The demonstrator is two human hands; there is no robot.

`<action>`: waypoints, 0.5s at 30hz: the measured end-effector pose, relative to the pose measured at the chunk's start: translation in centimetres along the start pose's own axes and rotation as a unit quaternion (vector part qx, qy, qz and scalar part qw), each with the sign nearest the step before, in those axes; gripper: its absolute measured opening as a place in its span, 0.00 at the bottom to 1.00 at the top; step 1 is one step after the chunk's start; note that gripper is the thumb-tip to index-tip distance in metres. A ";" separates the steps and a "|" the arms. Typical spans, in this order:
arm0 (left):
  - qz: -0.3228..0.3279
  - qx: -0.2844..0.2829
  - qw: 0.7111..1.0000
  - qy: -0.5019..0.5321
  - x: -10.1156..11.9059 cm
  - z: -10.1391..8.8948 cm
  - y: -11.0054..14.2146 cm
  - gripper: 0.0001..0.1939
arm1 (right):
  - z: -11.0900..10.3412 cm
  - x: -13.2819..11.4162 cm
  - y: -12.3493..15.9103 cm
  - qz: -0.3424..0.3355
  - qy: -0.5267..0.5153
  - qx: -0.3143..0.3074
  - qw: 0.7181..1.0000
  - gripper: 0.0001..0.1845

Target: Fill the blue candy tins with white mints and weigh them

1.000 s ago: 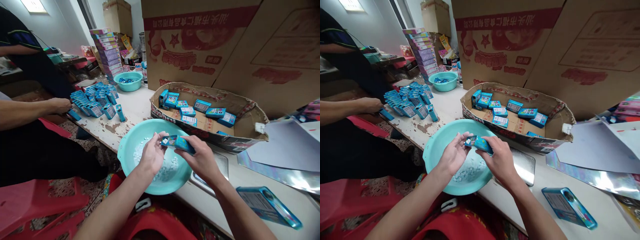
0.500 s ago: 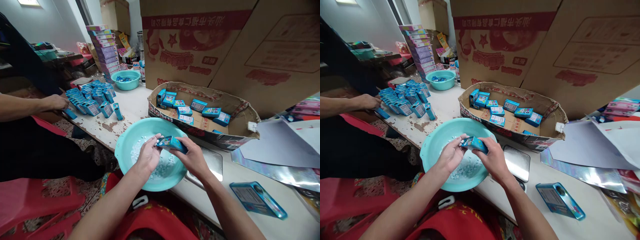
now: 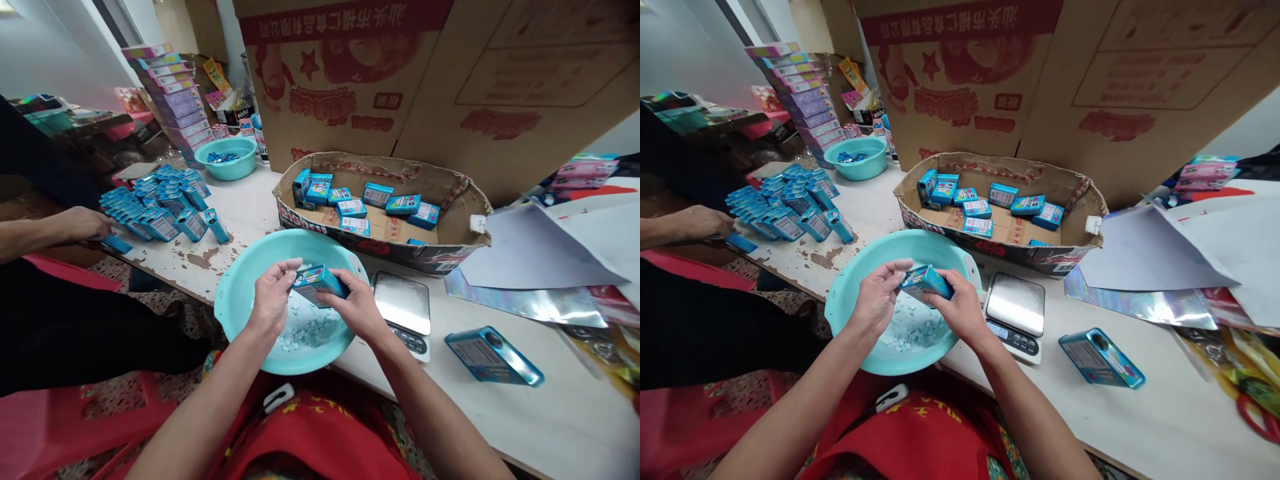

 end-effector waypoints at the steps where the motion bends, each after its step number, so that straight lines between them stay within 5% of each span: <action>1: 0.013 -0.002 1.000 0.006 0.2 -0.1 -0.1 0.10 | -0.3 0.2 0.0 0.008 -0.028 0.003 1.000 0.19; 5: 0.010 -0.068 0.988 -0.135 1.1 -1.5 -0.4 0.12 | -1.9 1.0 0.2 0.030 -0.150 0.022 0.988 0.22; 8: 0.026 -0.146 0.931 -0.335 2.2 -2.2 -0.4 0.27 | -2.3 1.5 0.4 0.029 -0.171 0.049 0.984 0.22; 11: 0.074 -0.228 0.887 -0.396 3.4 -0.8 -0.2 0.36 | -1.1 1.4 -0.1 0.012 -0.162 0.038 0.986 0.23; 15: 0.138 -0.292 0.806 -0.495 5.1 2.3 -0.3 0.26 | 0.2 0.5 -0.7 -0.025 -0.183 0.017 0.983 0.24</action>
Point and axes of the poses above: each hand's wrist, its own y-axis away from the middle knuckle, its own z-axis out of the palm, x = y × z, the point moved 2 cm from there along -y, towards the middle knuckle
